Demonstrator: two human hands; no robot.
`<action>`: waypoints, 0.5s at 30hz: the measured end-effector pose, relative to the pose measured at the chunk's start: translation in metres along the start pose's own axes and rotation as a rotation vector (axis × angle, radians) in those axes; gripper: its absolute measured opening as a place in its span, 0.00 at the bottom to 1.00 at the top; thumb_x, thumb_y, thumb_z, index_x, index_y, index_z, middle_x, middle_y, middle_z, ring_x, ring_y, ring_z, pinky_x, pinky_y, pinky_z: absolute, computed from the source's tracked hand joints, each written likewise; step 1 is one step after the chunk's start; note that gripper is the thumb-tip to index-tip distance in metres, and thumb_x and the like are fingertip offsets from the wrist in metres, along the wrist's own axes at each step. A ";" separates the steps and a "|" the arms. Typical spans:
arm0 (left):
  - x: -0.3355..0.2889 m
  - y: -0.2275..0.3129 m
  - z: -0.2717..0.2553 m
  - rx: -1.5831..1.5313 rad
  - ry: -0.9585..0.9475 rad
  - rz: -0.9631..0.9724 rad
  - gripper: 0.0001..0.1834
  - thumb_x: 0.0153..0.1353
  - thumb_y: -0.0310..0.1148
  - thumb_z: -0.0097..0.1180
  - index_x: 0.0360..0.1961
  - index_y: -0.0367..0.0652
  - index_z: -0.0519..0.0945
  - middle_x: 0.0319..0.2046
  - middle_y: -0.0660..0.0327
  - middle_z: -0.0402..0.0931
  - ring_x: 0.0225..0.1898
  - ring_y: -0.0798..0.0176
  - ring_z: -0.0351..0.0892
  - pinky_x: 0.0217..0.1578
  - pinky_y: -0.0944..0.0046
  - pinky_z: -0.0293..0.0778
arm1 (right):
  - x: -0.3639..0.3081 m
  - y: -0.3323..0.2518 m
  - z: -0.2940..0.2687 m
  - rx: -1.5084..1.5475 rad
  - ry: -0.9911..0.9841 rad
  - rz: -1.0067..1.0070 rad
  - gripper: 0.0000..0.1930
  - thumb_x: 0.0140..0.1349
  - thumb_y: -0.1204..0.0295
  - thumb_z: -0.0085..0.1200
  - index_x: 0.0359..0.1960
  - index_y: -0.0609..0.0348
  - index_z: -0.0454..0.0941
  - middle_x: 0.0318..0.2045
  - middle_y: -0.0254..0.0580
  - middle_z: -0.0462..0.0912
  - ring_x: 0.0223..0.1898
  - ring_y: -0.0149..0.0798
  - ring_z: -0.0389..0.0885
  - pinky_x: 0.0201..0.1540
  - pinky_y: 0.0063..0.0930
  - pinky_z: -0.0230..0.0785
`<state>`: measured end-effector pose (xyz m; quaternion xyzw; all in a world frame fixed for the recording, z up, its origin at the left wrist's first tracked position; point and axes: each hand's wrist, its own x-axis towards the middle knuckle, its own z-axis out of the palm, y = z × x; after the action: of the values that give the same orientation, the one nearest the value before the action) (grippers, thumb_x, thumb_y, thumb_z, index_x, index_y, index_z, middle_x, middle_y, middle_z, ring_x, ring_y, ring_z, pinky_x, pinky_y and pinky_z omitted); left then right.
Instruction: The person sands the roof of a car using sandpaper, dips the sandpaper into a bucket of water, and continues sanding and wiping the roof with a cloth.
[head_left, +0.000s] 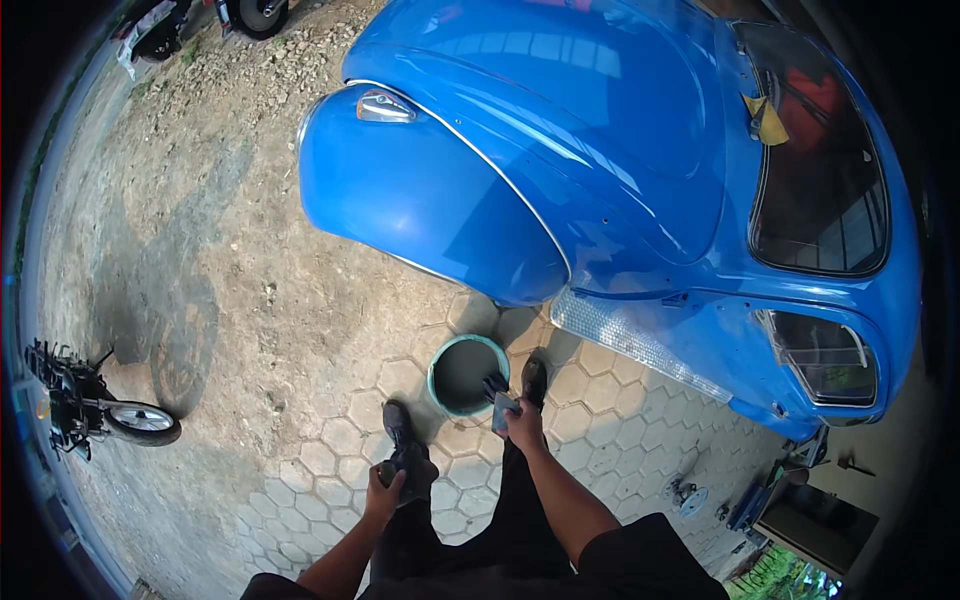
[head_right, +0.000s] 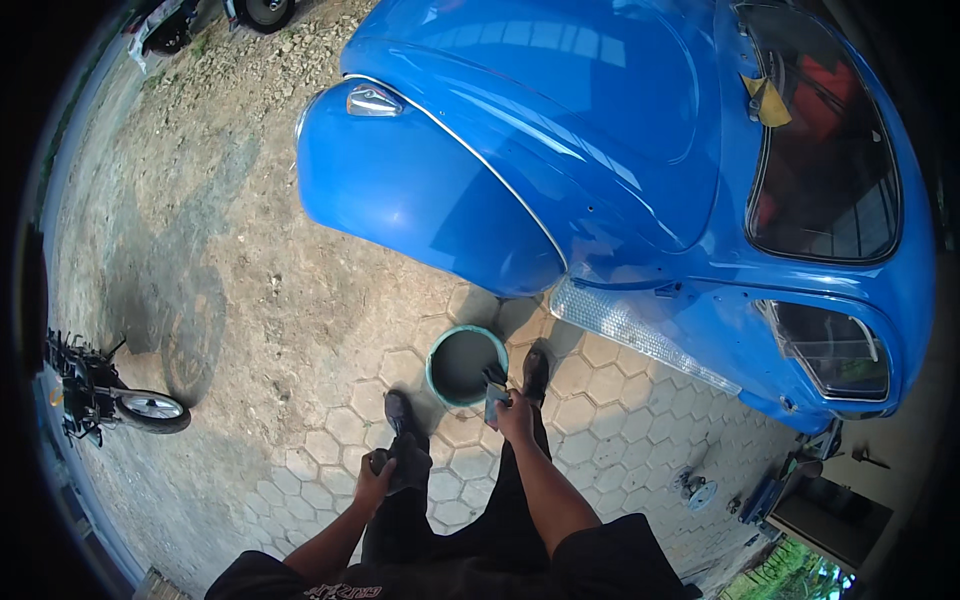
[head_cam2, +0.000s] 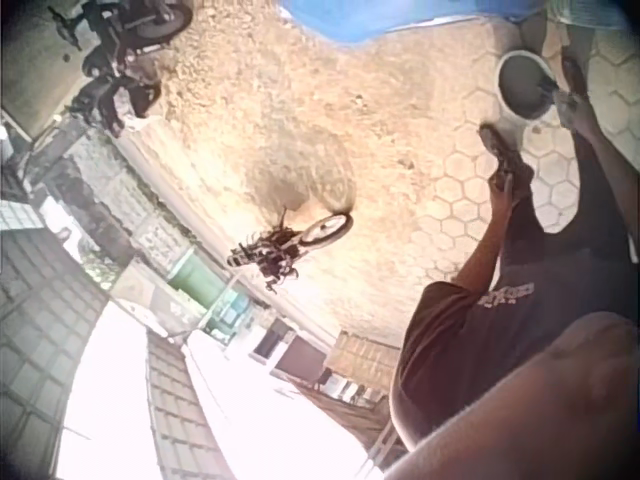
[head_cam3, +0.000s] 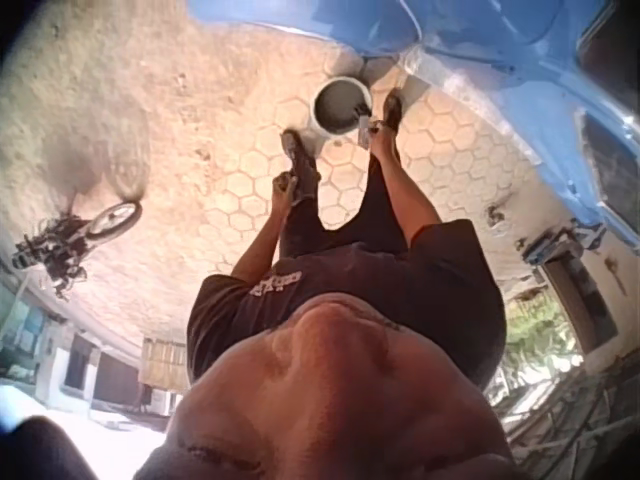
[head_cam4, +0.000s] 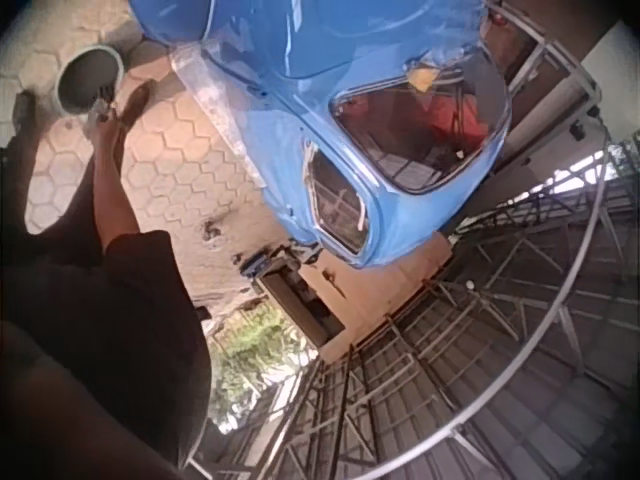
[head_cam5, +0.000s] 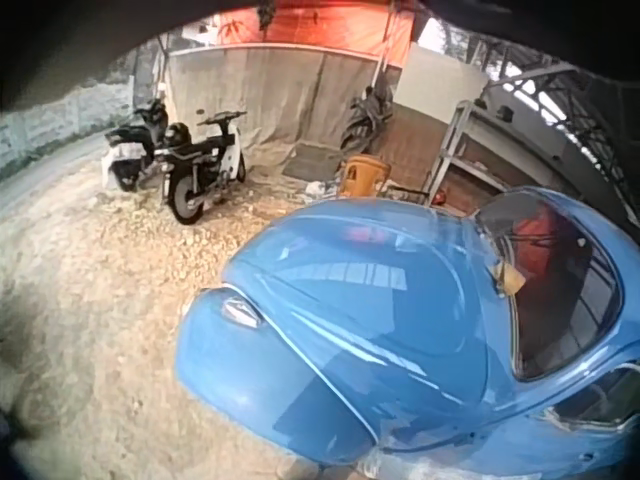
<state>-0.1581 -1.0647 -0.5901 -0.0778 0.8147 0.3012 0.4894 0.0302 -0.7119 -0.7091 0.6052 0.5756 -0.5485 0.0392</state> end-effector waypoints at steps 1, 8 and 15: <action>0.015 0.016 0.049 0.094 -0.141 0.158 0.44 0.78 0.54 0.79 0.80 0.37 0.72 0.71 0.33 0.85 0.72 0.29 0.88 0.73 0.37 0.83 | 0.045 0.041 -0.046 -0.086 0.129 -0.019 0.27 0.78 0.66 0.76 0.72 0.69 0.85 0.50 0.56 0.92 0.53 0.49 0.98 0.39 0.47 0.94; -0.013 -0.015 0.016 0.477 -0.224 0.303 0.43 0.78 0.52 0.75 0.85 0.50 0.71 0.75 0.46 0.83 0.71 0.30 0.89 0.67 0.32 0.87 | 0.130 0.066 0.135 -0.454 0.108 -0.025 0.21 0.82 0.62 0.66 0.67 0.63 0.90 0.61 0.69 0.94 0.65 0.70 0.93 0.68 0.60 0.85; -0.017 -0.015 0.002 0.548 -0.125 0.323 0.42 0.76 0.50 0.77 0.85 0.53 0.73 0.66 0.46 0.86 0.61 0.32 0.93 0.59 0.34 0.90 | 0.201 0.104 0.224 -0.484 0.028 0.022 0.20 0.81 0.61 0.69 0.66 0.59 0.93 0.63 0.64 0.95 0.68 0.66 0.93 0.70 0.58 0.86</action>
<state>-0.1414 -1.0781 -0.5824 0.2058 0.8356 0.1486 0.4872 -0.0848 -0.7671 -1.0006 0.5919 0.6843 -0.3855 0.1809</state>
